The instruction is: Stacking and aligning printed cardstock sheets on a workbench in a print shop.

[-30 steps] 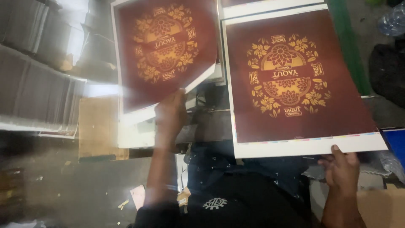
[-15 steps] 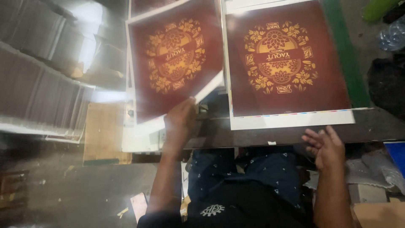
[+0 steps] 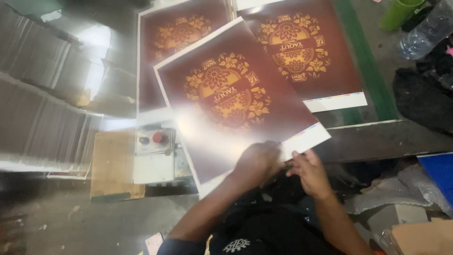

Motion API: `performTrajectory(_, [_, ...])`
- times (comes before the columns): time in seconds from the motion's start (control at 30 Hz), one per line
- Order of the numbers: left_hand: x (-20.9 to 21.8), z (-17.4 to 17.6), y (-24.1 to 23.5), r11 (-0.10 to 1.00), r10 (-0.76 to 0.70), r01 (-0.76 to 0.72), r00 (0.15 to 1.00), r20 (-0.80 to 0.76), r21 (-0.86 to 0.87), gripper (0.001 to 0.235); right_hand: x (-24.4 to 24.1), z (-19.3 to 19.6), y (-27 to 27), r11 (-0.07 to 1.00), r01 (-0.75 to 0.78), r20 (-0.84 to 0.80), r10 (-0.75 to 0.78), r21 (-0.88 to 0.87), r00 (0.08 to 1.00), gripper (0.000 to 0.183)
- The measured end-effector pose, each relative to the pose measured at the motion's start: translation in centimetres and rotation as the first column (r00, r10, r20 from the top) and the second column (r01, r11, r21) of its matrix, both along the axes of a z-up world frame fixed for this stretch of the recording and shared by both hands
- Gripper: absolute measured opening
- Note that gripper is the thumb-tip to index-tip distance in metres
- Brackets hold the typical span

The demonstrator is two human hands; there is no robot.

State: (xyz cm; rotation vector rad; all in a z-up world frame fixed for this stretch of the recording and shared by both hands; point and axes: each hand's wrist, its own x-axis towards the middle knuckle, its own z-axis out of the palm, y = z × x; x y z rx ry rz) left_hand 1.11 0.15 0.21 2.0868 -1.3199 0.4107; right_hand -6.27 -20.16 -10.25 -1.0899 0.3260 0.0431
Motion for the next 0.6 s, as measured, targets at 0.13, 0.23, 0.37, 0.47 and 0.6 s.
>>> performTrajectory(0.13, [7.4,0.0,4.0,0.978,0.154,-0.132,0.979,-0.132,0.159,0.013,-1.8,-2.8,-4.6,0.990,0.137,0.061,-0.135,-0.043,0.989,0.036])
performTrajectory(0.23, [13.7,-0.9,8.5,0.839,0.504,-0.439,0.849,-0.157,0.321,0.015,-3.8,-3.8,-8.0,0.947,0.322,0.014,-0.322,-0.014,0.947,0.033])
performTrajectory(0.37, [19.9,-4.1,13.5,0.862,0.433,-0.448,0.894,0.118,0.235,0.049,-6.6,-1.6,-10.5,0.870,0.478,-0.028,-0.484,-0.120,0.875,0.039])
performTrajectory(0.47, [21.8,-5.0,15.2,0.876,0.333,-0.401,0.905,0.263,0.268,0.074,-9.2,-2.0,-12.6,0.814,0.547,-0.078,-0.569,-0.195,0.819,0.043])
performTrajectory(0.6, [22.5,-4.8,15.5,0.861,0.352,-0.381,0.924,0.147,0.337,0.075,-11.0,1.8,-12.3,0.731,0.540,-0.320,-0.674,-0.417,0.666,0.035])
